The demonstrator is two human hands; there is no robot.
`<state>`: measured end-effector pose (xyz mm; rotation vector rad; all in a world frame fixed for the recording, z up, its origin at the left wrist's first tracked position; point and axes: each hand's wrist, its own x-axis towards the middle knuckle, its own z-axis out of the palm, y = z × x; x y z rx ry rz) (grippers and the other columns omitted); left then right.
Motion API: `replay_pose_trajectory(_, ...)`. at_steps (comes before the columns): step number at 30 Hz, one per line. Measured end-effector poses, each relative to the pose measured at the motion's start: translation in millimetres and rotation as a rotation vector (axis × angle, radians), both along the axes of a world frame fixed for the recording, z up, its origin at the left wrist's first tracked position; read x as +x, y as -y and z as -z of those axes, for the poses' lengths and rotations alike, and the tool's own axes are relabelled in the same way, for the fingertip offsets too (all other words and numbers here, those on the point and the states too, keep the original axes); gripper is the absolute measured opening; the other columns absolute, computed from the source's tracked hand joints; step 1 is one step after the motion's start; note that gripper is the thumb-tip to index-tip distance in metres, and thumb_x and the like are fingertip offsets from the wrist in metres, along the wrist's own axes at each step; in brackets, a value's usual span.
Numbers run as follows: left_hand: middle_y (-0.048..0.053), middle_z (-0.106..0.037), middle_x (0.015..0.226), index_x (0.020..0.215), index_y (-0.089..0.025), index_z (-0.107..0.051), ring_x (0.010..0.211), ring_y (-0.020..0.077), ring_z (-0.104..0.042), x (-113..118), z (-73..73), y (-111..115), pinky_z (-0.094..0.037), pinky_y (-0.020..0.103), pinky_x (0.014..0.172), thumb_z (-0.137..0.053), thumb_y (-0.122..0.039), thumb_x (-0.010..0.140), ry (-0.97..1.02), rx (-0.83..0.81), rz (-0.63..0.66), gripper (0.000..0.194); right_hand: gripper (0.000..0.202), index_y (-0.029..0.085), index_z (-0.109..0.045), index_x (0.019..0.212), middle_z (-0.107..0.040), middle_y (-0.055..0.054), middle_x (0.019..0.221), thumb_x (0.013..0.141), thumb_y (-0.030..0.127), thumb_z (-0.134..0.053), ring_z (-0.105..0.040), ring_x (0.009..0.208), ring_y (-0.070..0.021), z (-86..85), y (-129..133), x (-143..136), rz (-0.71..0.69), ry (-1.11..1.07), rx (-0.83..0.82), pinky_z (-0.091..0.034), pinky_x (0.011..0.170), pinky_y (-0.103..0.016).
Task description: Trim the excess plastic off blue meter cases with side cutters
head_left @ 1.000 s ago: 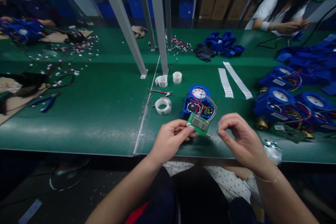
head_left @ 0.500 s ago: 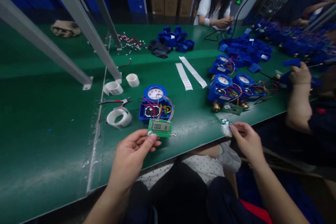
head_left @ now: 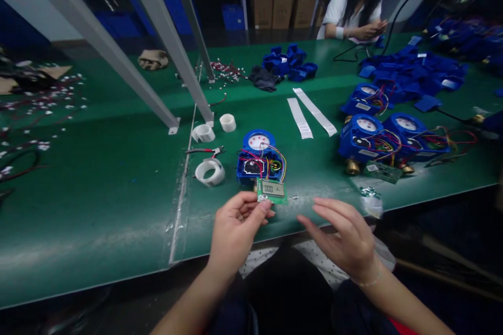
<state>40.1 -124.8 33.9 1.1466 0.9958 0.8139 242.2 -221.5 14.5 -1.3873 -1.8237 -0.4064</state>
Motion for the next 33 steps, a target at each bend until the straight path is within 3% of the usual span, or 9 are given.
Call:
replay_pose_trajectory(3,0.006,-0.073,0.083,0.093,-0.011,-0.062,0.072,0.0118,-0.071,2,-2.9,1,-0.055,0.014,0.061,-0.077,-0.040,0.083,0.049,-0.011,0.002,0.035,0.066,0.011,-0.057,0.130,-0.064,-0.012,0.123,0.070,0.003,-0.083,-0.061,0.117,-0.0185,-0.9,-19,-15,-0.121,0.023,0.032,-0.057,0.100,-0.032)
replay_pose_trajectory(6,0.008,-0.074,0.098,0.106,-0.012,-0.064,0.081,0.0123,-0.072,-2,-2.2,-1,-0.057,0.014,0.066,-0.077,-0.041,0.083,0.083,-0.018,0.055,0.040,0.061,0.016,-0.061,0.129,-0.065,-0.008,0.123,0.074,-0.001,-0.078,-0.063,0.113,-0.0167,-2.3,-34,-16,-0.103,-0.109,0.039,-0.057,0.101,-0.030)
replay_pose_trajectory(8,0.009,-0.072,0.110,0.118,-0.015,-0.064,0.090,0.0132,-0.071,-8,1.3,-3,-0.058,0.016,0.072,-0.076,-0.043,0.085,0.057,0.005,0.083,0.045,0.047,0.022,-0.066,0.121,-0.067,-0.005,0.116,0.078,0.007,-0.078,-0.066,0.106,-0.0144,-4.3,-44,-12,-0.018,-0.408,-0.024,-0.059,0.094,-0.027)
replay_pose_trajectory(11,0.009,-0.071,0.114,0.119,-0.016,-0.065,0.096,0.0139,-0.070,-16,8.7,-7,-0.058,0.018,0.077,-0.073,-0.045,0.087,-0.026,0.062,0.054,0.044,0.027,0.025,-0.070,0.110,-0.068,-0.002,0.104,0.084,0.027,-0.077,-0.068,0.094,-0.0108,-8.5,-60,-5,0.046,-1.076,-0.231,-0.059,0.082,-0.019)
replay_pose_trajectory(13,0.009,-0.071,0.110,0.112,-0.015,-0.067,0.093,0.0135,-0.069,-19,12.9,-9,-0.058,0.018,0.077,-0.072,-0.045,0.088,-0.062,0.090,0.024,0.040,0.029,0.023,-0.071,0.106,-0.068,-0.001,0.097,0.083,0.038,-0.079,-0.067,0.087,-0.0087,-11.7,-70,-1,0.040,-1.431,-0.299,-0.057,0.082,-0.017)
replay_pose_trajectory(15,0.009,-0.071,0.106,0.108,-0.014,-0.067,0.090,0.0132,-0.069,-22,15.5,-10,-0.058,0.018,0.075,-0.071,-0.046,0.088,-0.081,0.100,0.009,0.038,0.034,0.021,-0.071,0.102,-0.068,-0.001,0.097,0.078,0.043,-0.082,-0.067,0.086,-0.0079,-15.0,-78,2,0.026,-1.620,-0.298,-0.056,0.083,-0.017)
replay_pose_trajectory(26,0.010,-0.070,0.108,0.108,-0.015,-0.067,0.091,0.0158,-0.069,-38,21.2,-15,-0.058,0.021,0.076,-0.068,-0.051,0.088,-0.119,0.073,-0.045,0.041,0.035,0.019,-0.072,0.099,-0.065,-0.003,0.104,0.076,0.042,-0.084,-0.065,0.094,-0.0096,-20.5,-87,-3,0.052,-1.745,-0.300,-0.057,0.082,-0.015)
replay_pose_trajectory(31,0.011,-0.069,0.110,0.105,-0.015,-0.066,0.100,0.0176,-0.067,-33,25.1,-19,-0.055,0.018,0.076,-0.072,-0.063,0.078,-0.084,0.063,-0.185,0.056,0.045,0.025,-0.063,0.117,-0.060,-0.004,0.124,0.081,0.048,-0.079,-0.061,0.111,-0.0151,-11.1,-73,-5,0.076,-1.561,-0.308,-0.056,0.090,-0.022)
replay_pose_trajectory(33,0.010,-0.070,0.105,0.104,-0.016,-0.066,0.096,0.0170,-0.066,-26,29.5,-21,-0.055,0.017,0.073,-0.075,-0.069,0.071,-0.042,0.046,-0.265,0.063,0.048,0.030,-0.056,0.126,-0.054,-0.005,0.136,0.085,0.045,-0.075,-0.056,0.121,-0.0185,-1.6,-67,-5,-0.001,-1.516,-0.331,-0.055,0.092,-0.027)
